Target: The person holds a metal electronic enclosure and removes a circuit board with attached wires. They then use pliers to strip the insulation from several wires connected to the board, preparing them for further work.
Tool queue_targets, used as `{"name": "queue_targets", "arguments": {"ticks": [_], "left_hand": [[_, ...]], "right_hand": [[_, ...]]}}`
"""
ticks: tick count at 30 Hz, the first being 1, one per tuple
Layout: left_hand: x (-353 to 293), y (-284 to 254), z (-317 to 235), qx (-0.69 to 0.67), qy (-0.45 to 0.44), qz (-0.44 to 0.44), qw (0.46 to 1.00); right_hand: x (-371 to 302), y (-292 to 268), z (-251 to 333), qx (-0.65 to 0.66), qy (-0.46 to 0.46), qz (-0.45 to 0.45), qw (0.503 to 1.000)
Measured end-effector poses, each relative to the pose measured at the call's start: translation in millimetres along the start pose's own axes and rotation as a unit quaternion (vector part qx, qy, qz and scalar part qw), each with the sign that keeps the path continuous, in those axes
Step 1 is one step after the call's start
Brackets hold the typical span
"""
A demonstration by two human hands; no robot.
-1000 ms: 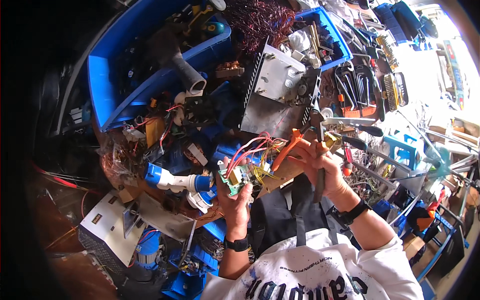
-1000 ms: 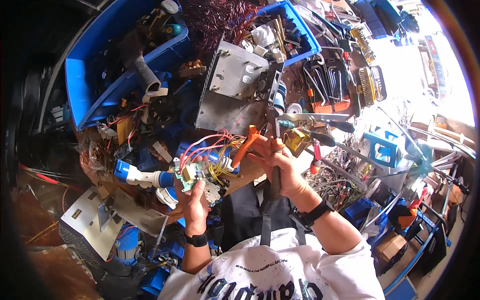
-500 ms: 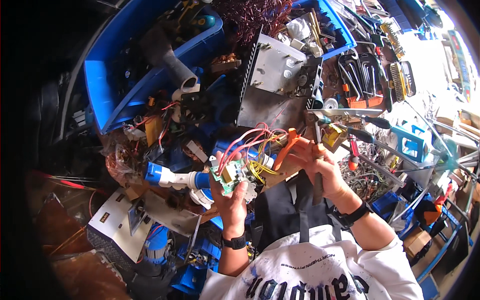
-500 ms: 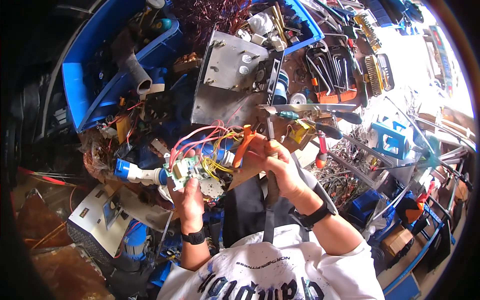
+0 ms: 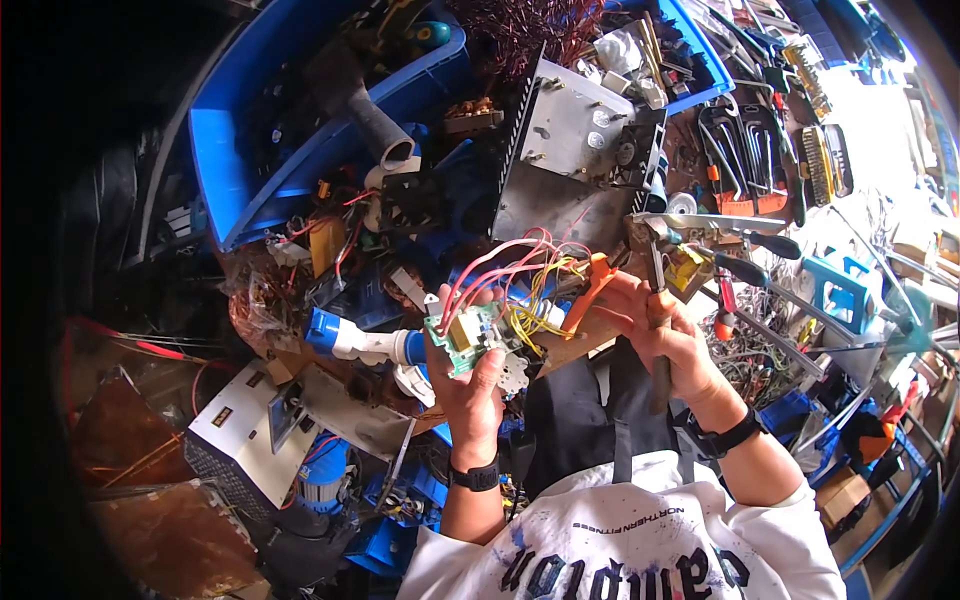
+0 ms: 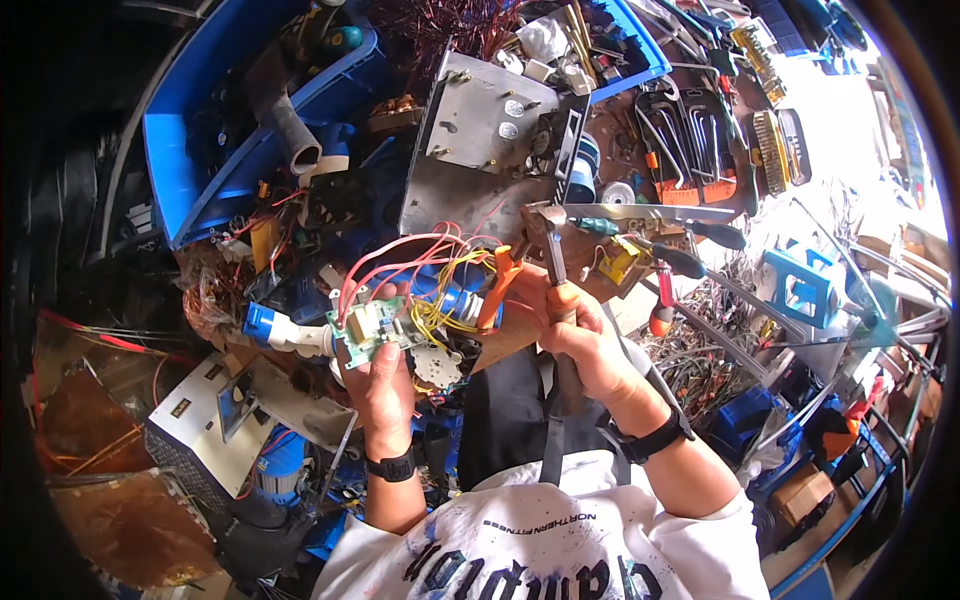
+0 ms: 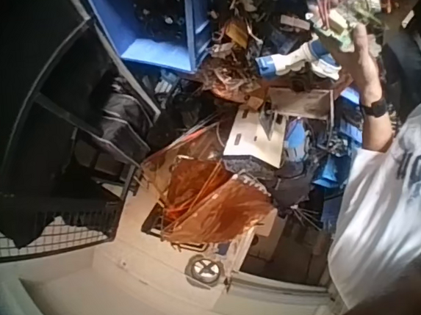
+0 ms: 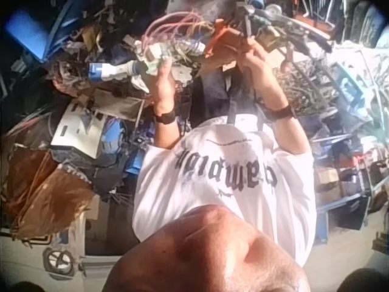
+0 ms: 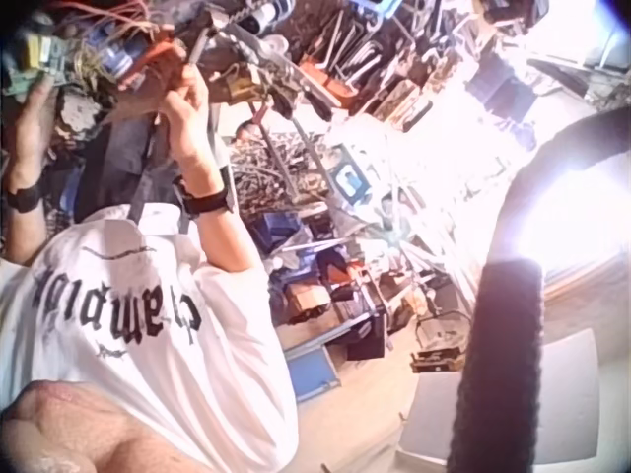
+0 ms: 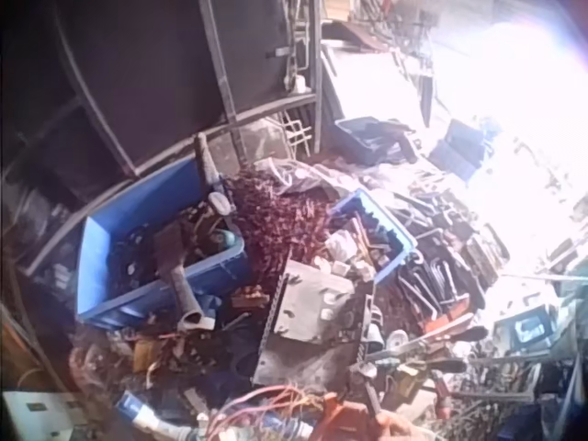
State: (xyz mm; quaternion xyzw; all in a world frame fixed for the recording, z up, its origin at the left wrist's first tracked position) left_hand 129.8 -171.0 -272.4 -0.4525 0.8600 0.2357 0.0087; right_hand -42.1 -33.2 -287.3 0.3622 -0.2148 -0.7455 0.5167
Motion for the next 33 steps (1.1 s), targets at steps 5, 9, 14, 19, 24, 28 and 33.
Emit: {"name": "queue_targets", "arguments": {"ticks": [5, 9, 14, 19, 24, 28, 33], "left_hand": [[0.9, 4.5, -0.1, 0.021, 0.007, -0.011, 1.0], [-0.5, 3.8, -2.1, 0.015, 0.008, 0.0, 1.0], [2.1, 5.9, -3.2, 0.027, 0.015, 0.0, 1.0], [2.2, 9.8, -5.8, 0.043, 0.002, 0.013, 0.999], [2.7, 8.7, -3.2, 0.023, 0.007, 0.021, 0.999], [1.5, 11.5, -4.0, 0.02, 0.007, 0.027, 0.999], [0.3, 13.9, -3.5, 0.031, 0.009, 0.033, 0.999]], "right_hand": [[10.0, -1.8, -5.9, 0.149, -0.01, -0.051, 0.987], [14.9, -6.8, -15.9, 0.234, 0.003, -0.046, 0.971], [20.6, -10.4, -18.6, 0.242, 0.047, -0.083, 0.965], [24.8, -17.0, -22.5, 0.207, 0.088, -0.111, 0.968], [30.7, -22.5, -26.1, 0.216, 0.153, -0.119, 0.957], [35.5, -32.4, -29.5, 0.185, 0.178, -0.155, 0.954], [45.7, -26.8, -26.4, 0.168, 0.19, -0.154, 0.955]]}}
Point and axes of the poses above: each hand's wrist, its own x-axis towards the middle knuckle, its own y-axis out of the palm, z = x × y, the point moved 7 cm from there along x, towards the middle knuckle, and after that the axes turned 10 degrees about z, right-handed, at the moved point
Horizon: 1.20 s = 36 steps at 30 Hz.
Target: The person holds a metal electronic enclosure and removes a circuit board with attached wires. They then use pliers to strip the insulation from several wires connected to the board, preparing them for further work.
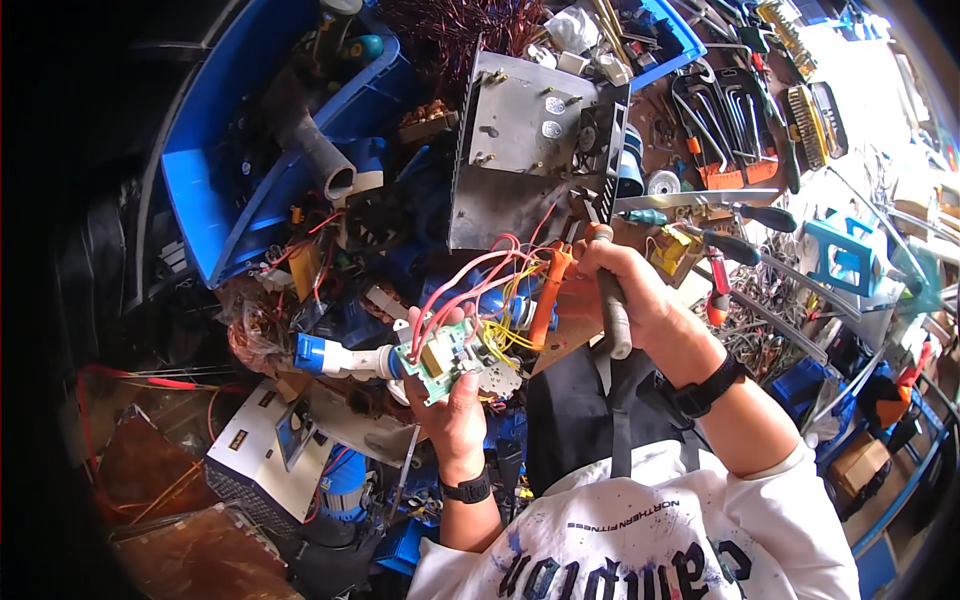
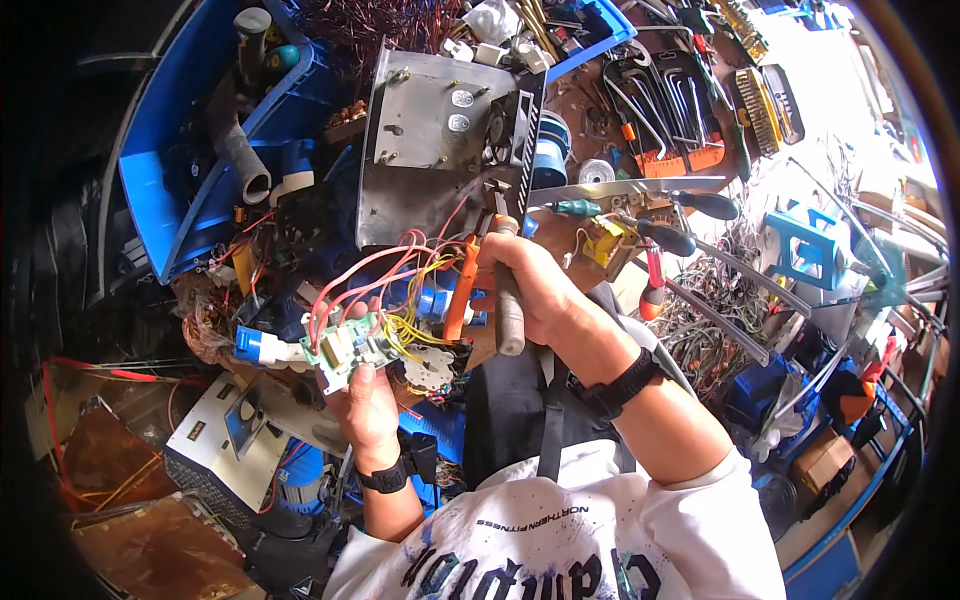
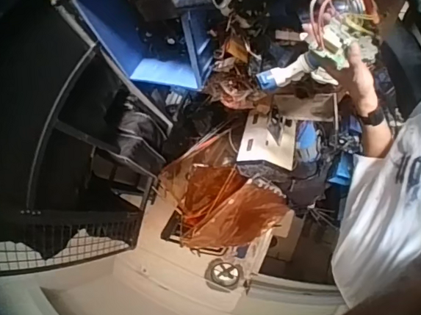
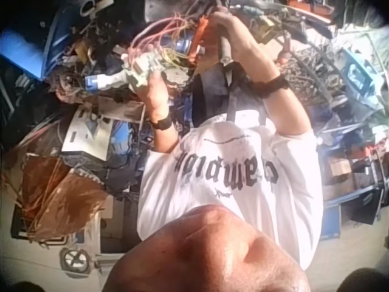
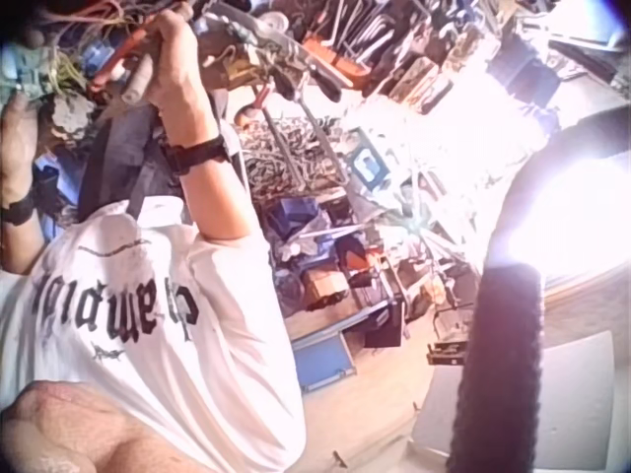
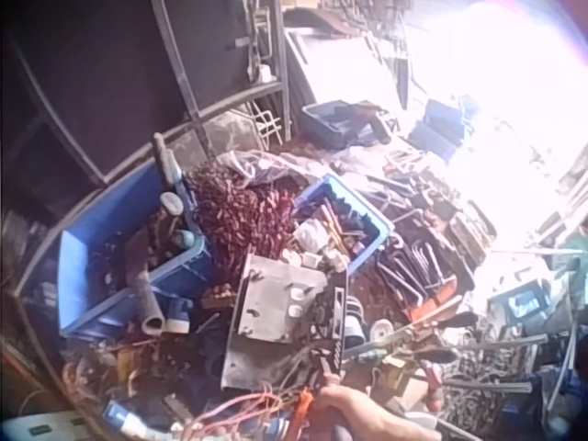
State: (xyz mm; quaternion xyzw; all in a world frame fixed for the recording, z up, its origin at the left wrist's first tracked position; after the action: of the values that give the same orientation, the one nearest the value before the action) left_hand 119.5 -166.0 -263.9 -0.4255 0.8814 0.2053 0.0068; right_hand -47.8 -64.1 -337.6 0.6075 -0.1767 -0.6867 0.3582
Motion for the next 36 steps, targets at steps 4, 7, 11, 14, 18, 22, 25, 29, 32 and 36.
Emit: {"name": "queue_targets", "arguments": {"ticks": [4, 7, 11, 14, 18, 22, 25, 29, 32, 36], "left_hand": [[-3.0, -0.2, 1.8, 0.013, 0.005, 0.001, 1.0], [-3.2, 1.6, 1.3, 0.016, 0.012, 0.004, 1.0], [-7.1, 0.9, 3.4, 0.013, 0.003, 0.011, 1.0], [-5.6, 2.4, 5.7, 0.011, 0.008, 0.023, 1.0], [-7.1, 4.9, 5.6, 0.007, -0.002, 0.011, 1.0], [-6.5, 5.2, 6.8, -0.012, 0.005, 0.01, 1.0], [-7.6, 4.7, 9.0, -0.021, -0.002, 0.007, 1.0], [-7.2, 7.0, 7.8, -0.018, 0.001, 0.004, 1.0], [-6.4, 9.1, 5.5, -0.006, 0.002, 0.001, 1.0], [-5.6, 10.5, 3.9, -0.005, 0.009, 0.002, 1.0]], "right_hand": [[7.6, -4.0, -0.1, -0.008, -0.002, -0.001, 1.0], [8.6, -2.4, 2.6, -0.014, 0.008, -0.009, 1.0], [8.6, -0.9, 5.5, -0.008, 0.001, -0.015, 1.0], [3.2, 6.3, 12.2, -0.007, -0.01, -0.027, 1.0], [3.3, 9.7, 13.5, 0.0, -0.007, -0.028, 1.0], [4.5, 5.5, 13.9, -0.017, -0.004, -0.034, 0.999], [4.8, 2.9, 15.2, -0.035, -0.01, -0.033, 0.999], [6.8, 3.6, 14.8, -0.021, -0.005, -0.032, 0.999], [8.2, 1.3, 14.8, -0.025, 0.001, -0.03, 0.999], [6.2, 4.4, 16.7, -0.026, 0.0, -0.039, 0.999]]}}
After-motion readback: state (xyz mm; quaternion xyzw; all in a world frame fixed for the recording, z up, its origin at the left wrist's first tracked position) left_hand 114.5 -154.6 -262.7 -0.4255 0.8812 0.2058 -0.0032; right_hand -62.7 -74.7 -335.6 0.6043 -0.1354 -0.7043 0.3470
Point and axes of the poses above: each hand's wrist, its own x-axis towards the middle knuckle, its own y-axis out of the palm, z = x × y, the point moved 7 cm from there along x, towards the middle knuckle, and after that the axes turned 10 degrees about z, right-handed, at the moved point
